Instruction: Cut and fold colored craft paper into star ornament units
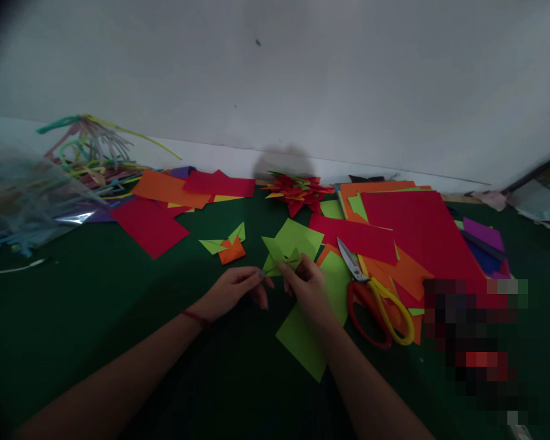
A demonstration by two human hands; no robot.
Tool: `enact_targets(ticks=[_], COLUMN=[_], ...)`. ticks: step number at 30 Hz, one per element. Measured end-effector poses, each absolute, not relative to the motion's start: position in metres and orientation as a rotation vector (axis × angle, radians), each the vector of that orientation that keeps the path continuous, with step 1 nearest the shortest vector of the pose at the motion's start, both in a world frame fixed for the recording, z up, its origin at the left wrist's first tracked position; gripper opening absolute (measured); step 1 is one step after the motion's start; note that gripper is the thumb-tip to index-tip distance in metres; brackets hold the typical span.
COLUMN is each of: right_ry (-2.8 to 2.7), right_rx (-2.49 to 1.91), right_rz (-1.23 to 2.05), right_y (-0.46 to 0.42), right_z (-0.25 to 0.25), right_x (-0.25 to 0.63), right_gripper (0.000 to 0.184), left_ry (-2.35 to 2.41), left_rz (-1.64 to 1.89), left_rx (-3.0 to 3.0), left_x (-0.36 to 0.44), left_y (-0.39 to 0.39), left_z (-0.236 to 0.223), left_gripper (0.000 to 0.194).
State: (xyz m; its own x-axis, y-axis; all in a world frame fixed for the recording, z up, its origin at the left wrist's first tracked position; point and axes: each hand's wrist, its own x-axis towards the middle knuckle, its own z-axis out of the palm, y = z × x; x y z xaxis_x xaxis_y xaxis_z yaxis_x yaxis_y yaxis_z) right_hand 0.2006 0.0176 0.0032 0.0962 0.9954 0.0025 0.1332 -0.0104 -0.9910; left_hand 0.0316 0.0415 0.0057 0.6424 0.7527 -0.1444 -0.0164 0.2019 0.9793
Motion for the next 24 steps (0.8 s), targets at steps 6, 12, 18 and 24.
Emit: enact_targets(ticks=[6,12,18,24], right_ry=[-1.205,-1.206,-1.212,-1.201], right_rx=[-1.363,-1.363,-1.366,-1.347], right_rz=[1.07,1.053,1.048,1.066], right_y=[0.018,0.0181,0.0186,0.0185], right_z=[0.0022,0.002,0.0025,0.0031], right_x=[0.1997,0.1996,0.1993,0.1995], right_gripper=[0.023,0.024,0.027,0.024], left_ry=[0.717,0.71,0.698,0.704], left_rz=[0.607,0.6,0.603,0.59], left_rx=[1.271,1.28,1.294,1.269], left_x=[0.0314,0.0313,0.0308,0.0308], left_y=[0.0416,0.0419,0.0421,0.0421], left_z=[0.0049,0.0044,0.0038,0.0031], left_gripper=[0.031,0.03,0.029,0.027])
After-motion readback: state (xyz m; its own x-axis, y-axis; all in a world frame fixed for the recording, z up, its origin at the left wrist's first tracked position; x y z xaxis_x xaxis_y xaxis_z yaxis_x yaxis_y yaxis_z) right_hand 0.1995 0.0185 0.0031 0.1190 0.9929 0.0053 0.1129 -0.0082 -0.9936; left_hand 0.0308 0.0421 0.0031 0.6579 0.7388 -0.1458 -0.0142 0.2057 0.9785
